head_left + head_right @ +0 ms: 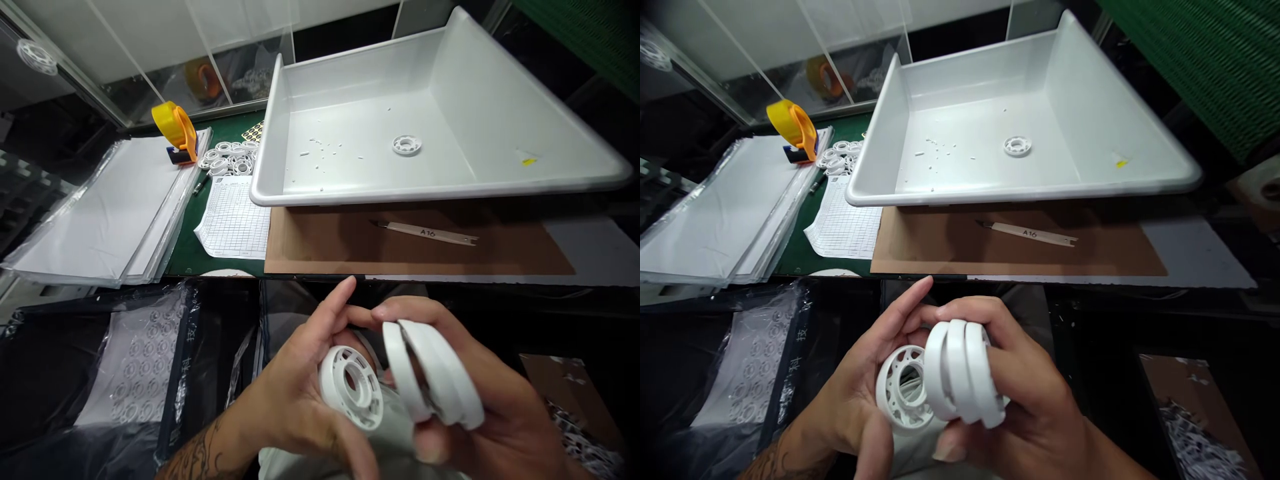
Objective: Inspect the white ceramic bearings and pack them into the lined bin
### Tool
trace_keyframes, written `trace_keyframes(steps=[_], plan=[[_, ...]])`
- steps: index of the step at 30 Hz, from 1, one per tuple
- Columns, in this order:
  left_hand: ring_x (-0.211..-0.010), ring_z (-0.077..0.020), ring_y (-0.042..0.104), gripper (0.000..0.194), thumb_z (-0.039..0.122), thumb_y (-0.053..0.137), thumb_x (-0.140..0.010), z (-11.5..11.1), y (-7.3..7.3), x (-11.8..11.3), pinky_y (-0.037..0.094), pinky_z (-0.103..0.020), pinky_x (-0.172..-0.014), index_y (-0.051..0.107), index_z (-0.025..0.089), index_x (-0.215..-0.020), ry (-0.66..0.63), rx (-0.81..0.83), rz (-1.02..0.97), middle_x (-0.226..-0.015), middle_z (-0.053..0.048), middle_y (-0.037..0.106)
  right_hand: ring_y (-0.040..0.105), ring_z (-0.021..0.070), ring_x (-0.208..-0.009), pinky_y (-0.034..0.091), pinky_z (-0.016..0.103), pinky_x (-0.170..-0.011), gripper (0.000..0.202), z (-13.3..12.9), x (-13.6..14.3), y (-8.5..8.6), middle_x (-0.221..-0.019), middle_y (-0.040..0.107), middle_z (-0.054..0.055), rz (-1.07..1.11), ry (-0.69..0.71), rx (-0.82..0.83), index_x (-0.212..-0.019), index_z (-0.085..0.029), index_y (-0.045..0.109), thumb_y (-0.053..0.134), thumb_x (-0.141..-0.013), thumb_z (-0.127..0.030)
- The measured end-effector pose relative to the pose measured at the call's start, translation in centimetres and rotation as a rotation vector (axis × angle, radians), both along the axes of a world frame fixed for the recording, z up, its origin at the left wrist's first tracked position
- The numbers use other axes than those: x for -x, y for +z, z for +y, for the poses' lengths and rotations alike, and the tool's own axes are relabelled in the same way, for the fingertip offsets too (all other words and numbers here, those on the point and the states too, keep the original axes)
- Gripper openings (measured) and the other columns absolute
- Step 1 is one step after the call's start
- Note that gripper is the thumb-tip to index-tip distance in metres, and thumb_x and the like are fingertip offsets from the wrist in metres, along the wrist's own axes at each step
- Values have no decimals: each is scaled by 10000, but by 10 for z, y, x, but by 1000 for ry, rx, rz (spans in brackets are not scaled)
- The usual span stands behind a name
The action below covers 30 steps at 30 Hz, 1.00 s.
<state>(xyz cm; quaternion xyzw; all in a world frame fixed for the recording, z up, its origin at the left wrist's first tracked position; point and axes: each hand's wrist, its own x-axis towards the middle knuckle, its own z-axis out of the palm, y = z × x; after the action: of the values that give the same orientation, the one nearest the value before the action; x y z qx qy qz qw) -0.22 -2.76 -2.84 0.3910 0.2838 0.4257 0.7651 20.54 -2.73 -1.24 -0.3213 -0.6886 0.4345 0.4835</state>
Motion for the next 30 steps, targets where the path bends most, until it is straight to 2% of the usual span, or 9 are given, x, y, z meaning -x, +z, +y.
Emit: trace_keyframes(steps=[4,6,9,12,15,18,23,27,30], plan=[[-1367,-403,590,1360,561,1034,-451,1,-2,4,410,-569,-1238,423,347,-1647,-17,-45,106,-1468,-137,598,583,329,-1362,531,418,-1170,293,6,4,-5,-1276,666,137,-194,36,-335,-1006,-166,765,640,-1125,-402],[-1312,-382,625,1366,582,1031,-450,1,-2,5,459,-546,-1199,417,355,-1648,-9,-43,114,-1495,-139,576,595,325,-1355,548,401,-1159,291,6,4,-5,-1280,654,124,-138,57,-259,-1032,-184,772,654,-1116,-437],[-987,-235,723,1250,578,1020,-545,1,2,3,615,-397,-925,431,395,-1632,7,-18,44,-1505,-139,566,689,303,-1213,634,343,-1030,299,1,2,0,-1325,622,98,25,-28,16,-1082,-249,781,695,-1072,-535],[-800,-134,699,1153,558,1020,-567,3,6,-1,599,-266,-722,499,423,-1586,14,-5,-51,-1467,-125,609,735,286,-1060,659,332,-954,381,-4,-2,5,-1315,638,92,85,-153,186,-923,-246,789,744,-1010,-614],[-803,-116,711,1115,545,1029,-547,4,9,-3,595,-232,-735,549,452,-1548,21,19,-107,-1465,-98,624,727,287,-1085,661,324,-950,370,-5,-4,6,-1296,666,67,90,-108,183,-919,-278,817,766,-987,-639],[-828,-109,710,1044,506,1006,-643,6,8,-1,596,-218,-747,520,466,-1567,-18,9,-132,-1501,-96,599,695,270,-1189,638,291,-1002,304,-3,-4,5,-1347,648,21,81,-83,160,-1003,-329,816,746,-1012,-625],[-884,-116,711,1034,497,963,-709,8,7,5,605,-225,-797,442,496,-1603,-101,-29,-124,-1576,-97,523,728,192,-1086,634,185,-918,305,0,-5,5,-1373,609,-17,33,-60,150,-1111,-359,790,683,-1047,-637],[-890,-131,701,1064,509,969,-698,9,8,6,612,-269,-814,422,504,-1611,-112,-33,-112,-1608,-103,481,711,220,-1178,610,210,-1004,316,2,-5,8,-1331,634,0,-36,-40,74,-1107,-338,764,616,-1088,-617],[-879,-150,707,1060,496,972,-705,9,5,6,623,-321,-841,427,491,-1615,-106,-58,-117,-1573,-106,519,691,225,-1217,608,218,-1012,340,1,-4,7,-1327,636,26,-118,-48,-17,-1214,-334,722,543,-1123,-608]])
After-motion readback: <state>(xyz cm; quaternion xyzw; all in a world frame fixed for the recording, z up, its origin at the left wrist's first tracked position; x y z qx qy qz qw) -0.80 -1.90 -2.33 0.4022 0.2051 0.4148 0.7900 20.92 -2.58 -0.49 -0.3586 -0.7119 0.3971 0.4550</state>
